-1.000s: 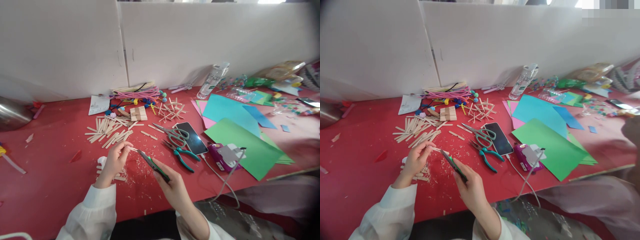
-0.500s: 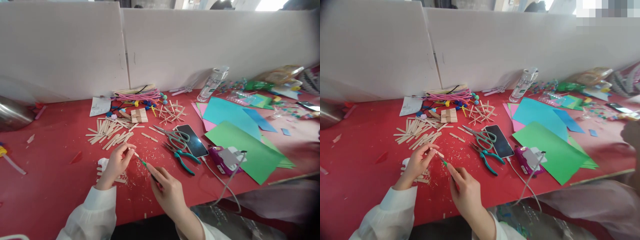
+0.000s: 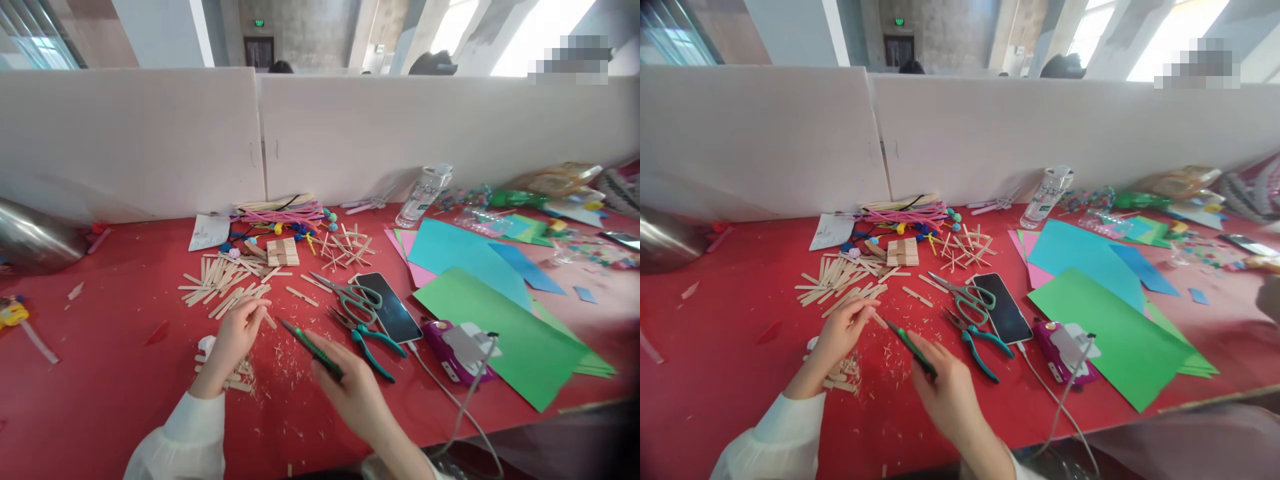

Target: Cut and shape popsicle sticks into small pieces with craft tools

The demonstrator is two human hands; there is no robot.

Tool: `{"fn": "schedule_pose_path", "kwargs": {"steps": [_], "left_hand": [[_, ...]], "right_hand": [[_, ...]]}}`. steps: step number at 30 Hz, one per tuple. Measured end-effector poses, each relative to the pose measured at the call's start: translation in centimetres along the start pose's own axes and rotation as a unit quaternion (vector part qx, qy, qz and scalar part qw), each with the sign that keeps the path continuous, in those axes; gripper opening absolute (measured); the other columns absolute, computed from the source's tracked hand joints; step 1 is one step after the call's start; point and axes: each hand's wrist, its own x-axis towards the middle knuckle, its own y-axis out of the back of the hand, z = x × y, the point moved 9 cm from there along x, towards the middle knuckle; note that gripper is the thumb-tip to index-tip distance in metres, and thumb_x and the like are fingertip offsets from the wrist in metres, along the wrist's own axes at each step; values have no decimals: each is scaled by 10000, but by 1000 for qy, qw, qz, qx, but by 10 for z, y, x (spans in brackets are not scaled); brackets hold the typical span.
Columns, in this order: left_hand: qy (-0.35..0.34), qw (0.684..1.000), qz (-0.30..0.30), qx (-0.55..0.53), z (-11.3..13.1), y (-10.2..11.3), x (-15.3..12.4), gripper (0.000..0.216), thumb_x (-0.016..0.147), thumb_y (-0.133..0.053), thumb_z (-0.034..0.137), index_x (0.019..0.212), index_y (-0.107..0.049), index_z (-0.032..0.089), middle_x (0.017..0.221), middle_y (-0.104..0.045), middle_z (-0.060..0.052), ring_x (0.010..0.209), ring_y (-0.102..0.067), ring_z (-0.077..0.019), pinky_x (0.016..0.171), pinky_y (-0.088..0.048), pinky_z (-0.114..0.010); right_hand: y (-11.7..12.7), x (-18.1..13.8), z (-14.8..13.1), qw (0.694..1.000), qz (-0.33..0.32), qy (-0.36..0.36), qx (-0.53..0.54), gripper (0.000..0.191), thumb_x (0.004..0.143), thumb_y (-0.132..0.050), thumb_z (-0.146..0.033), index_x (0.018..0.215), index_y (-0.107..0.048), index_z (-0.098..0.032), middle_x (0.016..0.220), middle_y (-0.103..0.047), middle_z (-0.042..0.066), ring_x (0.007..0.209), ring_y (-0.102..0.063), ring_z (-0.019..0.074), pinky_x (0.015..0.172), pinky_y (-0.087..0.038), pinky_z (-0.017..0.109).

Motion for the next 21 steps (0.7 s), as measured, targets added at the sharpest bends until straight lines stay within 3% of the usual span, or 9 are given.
{"fn": "schedule_pose_path", "kwargs": {"steps": [2,5,7,12,14,18,21], "left_hand": [[23,1000,-1,17,-7,1,8,295,889,-420,329,954,-667,182,953,-686,-90,898,-648,-203,732,-526,-296],[37,999,15,29,-15,4,18,328,876,-412,338,952,-686,173,946,-708,-99,864,-667,-214,698,-537,-296],[39,998,32,32,-19,8,21,334,874,-414,343,956,-692,178,946,-715,-94,853,-675,-216,707,-539,-305],[44,996,66,40,-31,13,16,338,878,-417,338,1007,-678,166,955,-712,-101,878,-675,-215,746,-536,-310],[47,996,67,42,-33,11,15,348,883,-411,342,1031,-670,163,947,-710,-107,874,-677,-213,733,-539,-301],[54,996,56,48,-33,5,13,351,888,-401,349,1051,-665,183,965,-726,-96,862,-688,-200,703,-544,-267],[62,995,59,51,-32,6,12,346,889,-402,359,1058,-660,201,897,-748,-65,813,-702,-188,680,-544,-247]], "right_hand": [[16,23,0,1000,9,2,1,415,803,-453,-210,1194,-587,-164,1084,-682,94,963,-649,226,828,-509,318],[22,58,6,999,-22,-21,-12,354,801,-476,-265,1124,-585,-169,845,-691,43,671,-633,180,638,-509,286],[19,72,7,999,-41,-3,-8,297,811,-467,-292,1047,-595,-165,777,-663,25,657,-607,166,611,-487,260],[-4,68,21,996,-83,-5,-41,251,845,-461,-328,932,-633,-167,585,-605,-9,481,-543,147,468,-401,233],[-12,61,23,993,-98,-5,-62,253,845,-464,-286,1003,-631,-178,636,-658,5,510,-588,160,493,-426,238],[-23,54,16,991,-110,28,-69,332,833,-435,-190,1118,-604,-168,889,-728,74,762,-691,211,671,-514,281],[-23,53,12,992,-96,47,-72,333,832,-436,-181,1119,-604,-165,914,-729,83,802,-698,218,700,-530,290]]}}
